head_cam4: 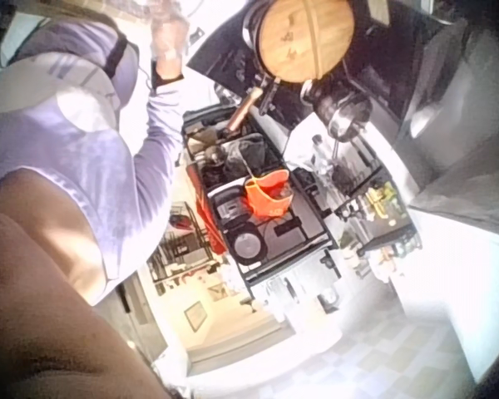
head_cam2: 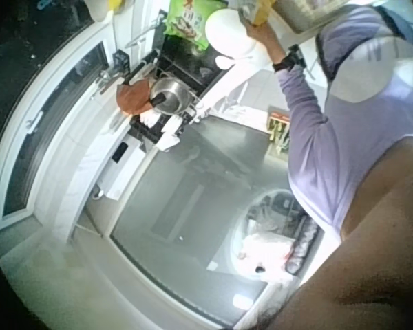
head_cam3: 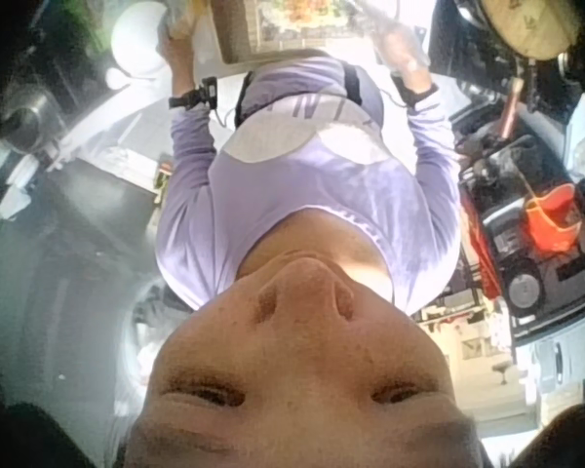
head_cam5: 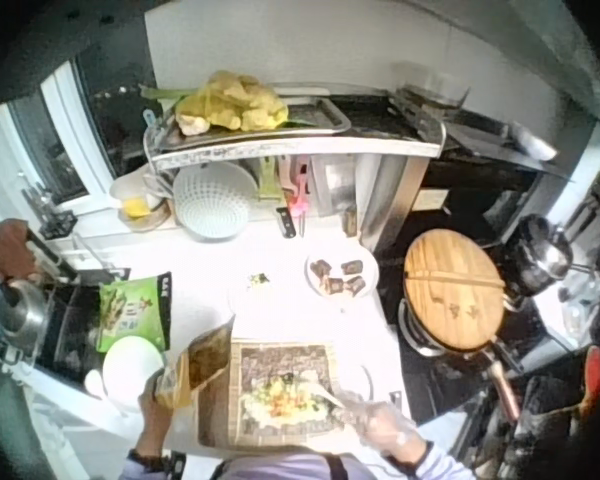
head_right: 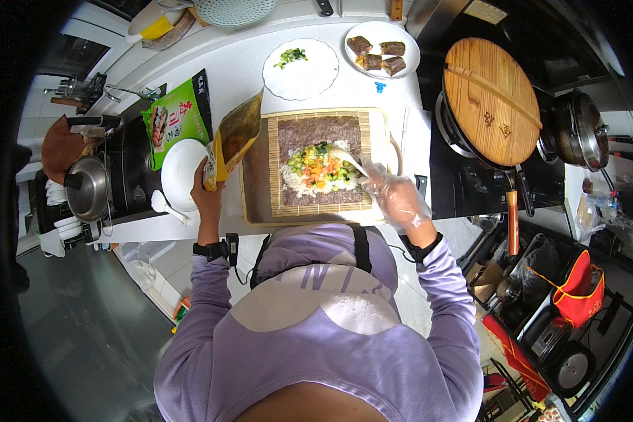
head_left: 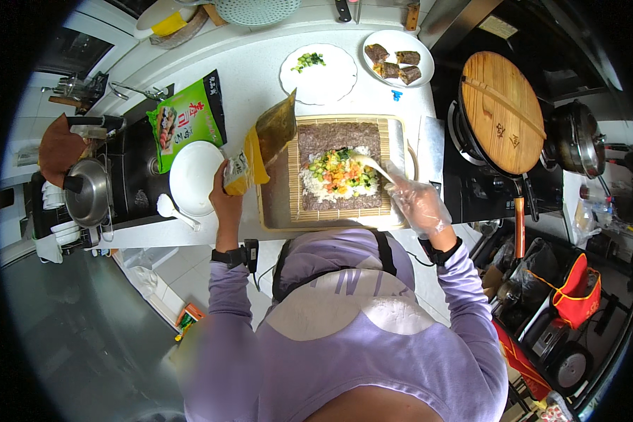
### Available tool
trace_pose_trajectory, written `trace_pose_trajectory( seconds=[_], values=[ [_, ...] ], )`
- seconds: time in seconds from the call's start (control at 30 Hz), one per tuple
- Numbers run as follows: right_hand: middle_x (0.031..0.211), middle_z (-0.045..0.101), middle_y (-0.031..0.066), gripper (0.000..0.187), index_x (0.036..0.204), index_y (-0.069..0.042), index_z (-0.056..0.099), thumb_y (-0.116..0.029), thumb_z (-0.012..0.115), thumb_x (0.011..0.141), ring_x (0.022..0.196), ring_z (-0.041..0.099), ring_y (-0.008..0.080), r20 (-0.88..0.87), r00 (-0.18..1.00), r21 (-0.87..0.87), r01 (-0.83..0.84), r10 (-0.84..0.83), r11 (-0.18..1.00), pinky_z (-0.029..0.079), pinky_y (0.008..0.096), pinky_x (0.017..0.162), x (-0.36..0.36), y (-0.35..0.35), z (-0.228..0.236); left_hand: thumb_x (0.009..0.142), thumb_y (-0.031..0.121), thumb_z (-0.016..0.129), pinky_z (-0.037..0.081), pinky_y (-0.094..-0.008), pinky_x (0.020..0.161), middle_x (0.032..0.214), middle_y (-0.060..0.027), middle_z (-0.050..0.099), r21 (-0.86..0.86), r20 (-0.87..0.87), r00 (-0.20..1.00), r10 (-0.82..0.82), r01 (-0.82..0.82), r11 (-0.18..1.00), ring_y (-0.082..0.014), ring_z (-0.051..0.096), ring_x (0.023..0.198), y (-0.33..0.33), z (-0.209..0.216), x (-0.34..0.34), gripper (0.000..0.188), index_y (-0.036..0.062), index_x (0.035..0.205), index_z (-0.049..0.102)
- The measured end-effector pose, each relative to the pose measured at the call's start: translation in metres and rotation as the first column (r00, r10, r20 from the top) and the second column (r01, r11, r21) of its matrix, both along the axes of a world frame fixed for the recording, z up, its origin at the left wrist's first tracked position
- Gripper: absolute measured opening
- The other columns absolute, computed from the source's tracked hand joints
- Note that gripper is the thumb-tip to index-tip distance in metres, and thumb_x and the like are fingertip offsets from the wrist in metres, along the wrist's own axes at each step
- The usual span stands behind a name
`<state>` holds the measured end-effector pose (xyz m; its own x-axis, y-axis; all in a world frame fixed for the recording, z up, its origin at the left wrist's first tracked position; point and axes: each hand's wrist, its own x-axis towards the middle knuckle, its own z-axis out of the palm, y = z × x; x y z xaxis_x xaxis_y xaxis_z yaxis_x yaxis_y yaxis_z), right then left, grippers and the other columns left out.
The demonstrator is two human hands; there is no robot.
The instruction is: The person prepares a sushi roll by placing a sheet of nori on a bamboo mat, spreading rice over it, and adding chopped vegetables and shredded cheese. The person uses gloved hands to handle the ingredients and arranges them in layers on the nori.
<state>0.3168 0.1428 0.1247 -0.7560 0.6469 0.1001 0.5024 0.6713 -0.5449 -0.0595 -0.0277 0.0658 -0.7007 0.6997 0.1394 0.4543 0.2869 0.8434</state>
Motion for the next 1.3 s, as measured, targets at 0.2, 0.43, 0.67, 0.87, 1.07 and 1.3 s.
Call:
trace_pose_trajectory(
  seconds=[0.2,0.43,0.67,0.87,1.07,1.3],
  values=[
    [0.076,0.066,0.0103,0.025,0.111,0.0,0.063,-0.003,0.059,0.086,0.058,0.06,0.0116,-0.332,0.941,-0.141,0.016,-0.063,0.99,0.046,0.0261,0.052,-0.016,-0.01,0.079,0.074,-0.002,0.07,0.048,-0.0311,0.088,0.115,-0.0146,0.063,0.043,-0.086,0.994,-0.073,0.077,0.996,-0.0223,0.063,0.103,-0.001,0.002,0.01,0.056,0.0063,0.126,0.054],
    [0.083,0.068,0.0123,0.025,0.108,-0.004,0.064,-0.01,0.061,0.084,0.058,0.062,0.0247,-0.075,0.981,0.103,-0.172,0.18,0.98,0.049,0.0355,0.055,-0.072,-0.004,0.13,0.073,0.003,0.072,0.048,-0.0327,0.088,0.114,-0.0148,0.064,0.029,-0.136,0.98,-0.148,0.153,0.988,-0.0234,0.063,0.103,-0.003,0.005,0.024,0.057,0.0052,0.127,0.054],
    [0.072,0.062,0.013,0.016,0.092,-0.006,0.067,-0.013,0.06,0.079,0.062,0.06,0.0297,0.039,0.967,0.146,-0.255,0.252,0.956,0.048,0.04,0.056,-0.08,0.017,0.133,0.074,0.005,0.071,0.048,-0.0344,0.087,0.112,-0.0176,0.063,-0.027,-0.176,0.976,-0.127,0.125,0.992,-0.0281,0.063,0.101,-0.015,0.0,0.02,0.056,0.004,0.127,0.054],
    [0.07,0.063,0.0186,0.018,0.091,-0.004,0.07,-0.018,0.062,0.083,0.061,0.061,0.0338,-0.012,0.986,0.162,-0.161,0.165,0.974,0.048,0.0403,0.056,-0.076,0.018,0.149,0.074,0.004,0.069,0.05,-0.0352,0.084,0.11,-0.0189,0.064,0.012,-0.209,0.969,-0.129,0.134,0.991,-0.0292,0.065,0.097,-0.009,0.005,0.021,0.054,0.0031,0.127,0.054],
    [0.077,0.066,0.0188,0.02,0.096,-0.003,0.07,-0.018,0.063,0.085,0.065,0.064,0.0309,0.024,0.996,0.025,-0.083,0.082,0.996,0.05,0.0371,0.059,-0.079,0.014,0.157,0.073,0.002,0.069,0.051,-0.0349,0.082,0.108,-0.0191,0.064,0.036,-0.23,0.959,-0.167,0.18,0.983,-0.0291,0.065,0.095,0.0,0.015,0.022,0.055,0.0027,0.126,0.053],
    [0.075,0.065,0.0183,0.018,0.096,-0.004,0.069,-0.016,0.062,0.085,0.064,0.063,0.031,0.007,0.999,-0.047,0.047,-0.047,0.998,0.049,0.0354,0.058,-0.075,0.013,0.163,0.073,0.0,0.069,0.051,-0.0347,0.08,0.106,-0.0191,0.064,0.048,-0.267,0.951,-0.157,0.176,0.983,-0.0297,0.065,0.093,0.001,0.015,0.021,0.055,0.003,0.126,0.053]
  ],
)
